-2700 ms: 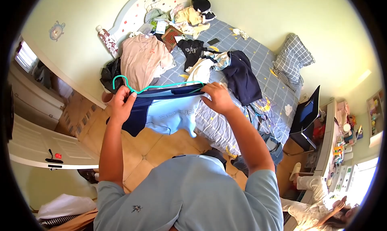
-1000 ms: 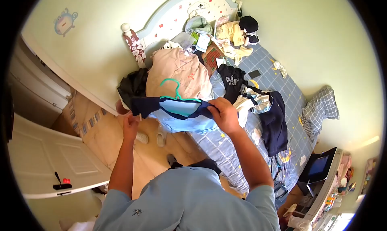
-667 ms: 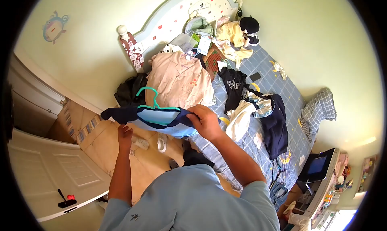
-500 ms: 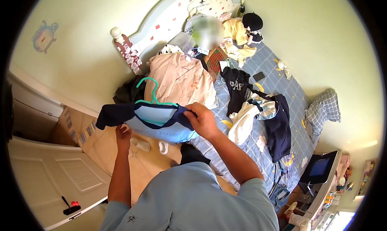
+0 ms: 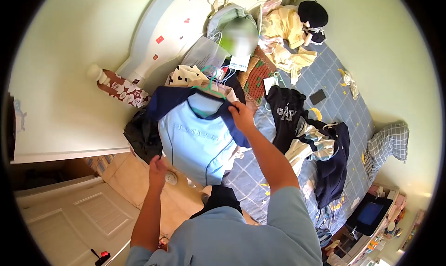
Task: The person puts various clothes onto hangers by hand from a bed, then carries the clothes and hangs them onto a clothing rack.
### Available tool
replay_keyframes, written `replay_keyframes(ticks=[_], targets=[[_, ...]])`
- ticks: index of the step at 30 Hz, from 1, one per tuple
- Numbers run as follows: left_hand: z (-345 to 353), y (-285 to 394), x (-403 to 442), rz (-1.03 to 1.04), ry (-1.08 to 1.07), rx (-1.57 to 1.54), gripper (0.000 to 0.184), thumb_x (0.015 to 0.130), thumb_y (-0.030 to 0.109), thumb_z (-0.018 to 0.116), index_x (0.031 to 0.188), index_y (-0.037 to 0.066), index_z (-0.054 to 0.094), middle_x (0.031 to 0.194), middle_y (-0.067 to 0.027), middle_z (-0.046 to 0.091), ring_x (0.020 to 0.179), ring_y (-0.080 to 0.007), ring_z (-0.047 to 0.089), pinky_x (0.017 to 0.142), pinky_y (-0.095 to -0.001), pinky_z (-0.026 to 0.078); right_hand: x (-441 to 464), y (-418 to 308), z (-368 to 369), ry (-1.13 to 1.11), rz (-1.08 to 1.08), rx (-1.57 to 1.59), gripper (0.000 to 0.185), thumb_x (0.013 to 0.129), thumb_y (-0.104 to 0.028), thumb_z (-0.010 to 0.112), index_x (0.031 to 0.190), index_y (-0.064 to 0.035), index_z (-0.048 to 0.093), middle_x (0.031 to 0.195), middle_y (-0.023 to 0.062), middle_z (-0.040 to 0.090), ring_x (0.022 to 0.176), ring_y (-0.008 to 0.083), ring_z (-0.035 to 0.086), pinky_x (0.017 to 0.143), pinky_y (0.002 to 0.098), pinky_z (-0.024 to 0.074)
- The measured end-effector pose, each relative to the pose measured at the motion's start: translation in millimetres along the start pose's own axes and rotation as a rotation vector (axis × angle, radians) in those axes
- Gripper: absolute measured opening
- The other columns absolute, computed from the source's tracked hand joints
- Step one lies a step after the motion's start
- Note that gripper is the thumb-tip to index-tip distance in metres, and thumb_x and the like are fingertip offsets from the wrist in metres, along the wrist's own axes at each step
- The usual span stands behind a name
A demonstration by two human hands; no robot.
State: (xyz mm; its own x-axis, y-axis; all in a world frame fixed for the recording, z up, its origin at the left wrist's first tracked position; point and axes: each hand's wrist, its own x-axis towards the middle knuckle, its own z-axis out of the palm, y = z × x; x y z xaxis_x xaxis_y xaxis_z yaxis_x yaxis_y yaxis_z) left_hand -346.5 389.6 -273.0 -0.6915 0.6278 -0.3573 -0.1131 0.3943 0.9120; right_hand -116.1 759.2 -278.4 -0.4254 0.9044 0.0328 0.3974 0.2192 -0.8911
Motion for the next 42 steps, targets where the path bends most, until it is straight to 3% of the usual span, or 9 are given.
replay_keyframes(ticks=[5, 9, 10, 13, 20, 26, 29, 35, 42], targets=[[16.9, -17.2, -13.7, -0.094, -0.125, 0.118, 0.051, 0.086, 0.002, 0.063, 0.133, 0.001, 0.045, 0.111, -0.0072, 0.055, 0.092, -0.0133, 0.057, 0.083, -0.0276, 0.049, 53.3, 109.3, 36.0, 0.097, 0.103, -0.173, 0.025, 0.088, -0.012, 0.065, 0.111, -0.0017, 0.065, 0.09, 0.013, 0.07, 0.083, 0.0281, 0.067, 0.077, 0.036, 0.0512], [37.3, -4.0, -25.8, -0.105, -0.104, 0.15, 0.045, 0.086, 0.003, 0.063, 0.128, 0.0, 0.049, 0.107, -0.0081, 0.057, 0.09, -0.0132, 0.057, 0.083, -0.0277, 0.049, 46.1, 99.8, 32.6, 0.248, 0.003, -0.271, 0.031, 0.084, -0.016, 0.066, 0.114, -0.0098, 0.064, 0.098, 0.0099, 0.067, 0.096, 0.0303, 0.063, 0.084, 0.041, 0.0466], [40.3, -7.6, -24.8, -0.09, -0.111, 0.14, 0.043, 0.085, 0.003, 0.063, 0.126, 0.0, 0.05, 0.106, -0.008, 0.058, 0.089, -0.013, 0.057, 0.082, -0.0278, 0.049, 38.4, 95.5, 29.6, 0.237, -0.013, -0.245, 0.036, 0.083, -0.003, 0.063, 0.118, -0.0036, 0.059, 0.106, 0.0138, 0.059, 0.096, 0.0287, 0.061, 0.084, 0.0357, 0.0496], [49.1, 1.6, -26.1, -0.124, -0.14, 0.159, 0.03, 0.085, 0.001, 0.061, 0.115, 0.002, 0.055, 0.102, -0.0068, 0.059, 0.085, -0.0117, 0.056, 0.078, -0.0271, 0.048, 1.4, 78.9, 18.8, 0.25, -0.051, -0.194, 0.037, 0.083, -0.004, 0.062, 0.119, -0.003, 0.057, 0.105, 0.014, 0.059, 0.093, 0.0281, 0.061, 0.083, 0.0346, 0.0496], [55.1, -6.1, -29.5, 0.036, -0.325, 0.054, 0.01, 0.084, -0.004, 0.058, 0.09, 0.005, 0.059, 0.087, -0.0029, 0.06, 0.075, -0.009, 0.054, 0.072, -0.0236, 0.045, -150.0, 86.1, 26.5, 0.211, 0.337, 0.126, 0.04, 0.087, -0.007, 0.064, 0.125, -0.0025, 0.055, 0.113, 0.0094, 0.062, 0.076, 0.0144, 0.063, 0.067, 0.0289, 0.0521], [79.4, 10.7, -77.7, -0.029, -0.473, 0.085, 0.012, 0.086, 0.003, 0.067, 0.09, 0.004, 0.056, 0.082, 0.0011, 0.058, 0.071, -0.006, 0.051, 0.064, -0.0218, 0.043, -292.0, 49.9, 9.6, 0.253, 0.525, 0.259, 0.035, 0.089, -0.009, 0.061, 0.123, -0.0042, 0.055, 0.117, 0.0087, 0.06, 0.081, 0.0168, 0.067, 0.063, 0.0308, 0.0532], [93.2, -3.5, -107.8, -0.074, -0.627, 0.121, 0.011, 0.089, 0.007, 0.067, 0.091, 0.006, 0.056, 0.079, 0.0028, 0.056, 0.07, -0.0044, 0.05, 0.062, -0.0212, 0.042, -356.9, 47.6, -8.2, 0.335, 0.663, 0.309, 0.034, 0.085, -0.007, 0.063, 0.119, -0.0034, 0.058, 0.116, 0.0113, 0.059, 0.076, 0.0182, 0.067, 0.073, 0.032, 0.0526], [127.5, -28.8, -175.6, -0.21, -0.776, 0.097, 0.01, 0.091, 0.009, 0.065, 0.094, 0.005, 0.057, 0.077, 0.0024, 0.056, 0.067, -0.004, 0.051, 0.059, -0.0199, 0.042, -449.7, 120.2, -54.6, 0.358, 0.89, 0.244, 0.037, 0.087, -0.011, 0.065, 0.122, -0.0044, 0.055, 0.112, 0.0087, 0.06, 0.073, 0.018, 0.069, 0.056, 0.0315, 0.0531], [177.9, -58.4, -219.4, -0.281, -0.794, 0.2, 0.011, 0.092, 0.01, 0.065, 0.099, 0.004, 0.058, 0.079, 0.0002, 0.058, 0.063, -0.0056, 0.052, 0.054, -0.0211, 0.044, -476.5, 261.8, -102.7, 0.322, 0.816, -0.125, 0.045, 0.082, -0.016, 0.069, 0.124, -0.0041, 0.057, 0.12, 0.0158, 0.06, 0.078, 0.025, 0.07, 0.067, 0.0375, 0.056]])
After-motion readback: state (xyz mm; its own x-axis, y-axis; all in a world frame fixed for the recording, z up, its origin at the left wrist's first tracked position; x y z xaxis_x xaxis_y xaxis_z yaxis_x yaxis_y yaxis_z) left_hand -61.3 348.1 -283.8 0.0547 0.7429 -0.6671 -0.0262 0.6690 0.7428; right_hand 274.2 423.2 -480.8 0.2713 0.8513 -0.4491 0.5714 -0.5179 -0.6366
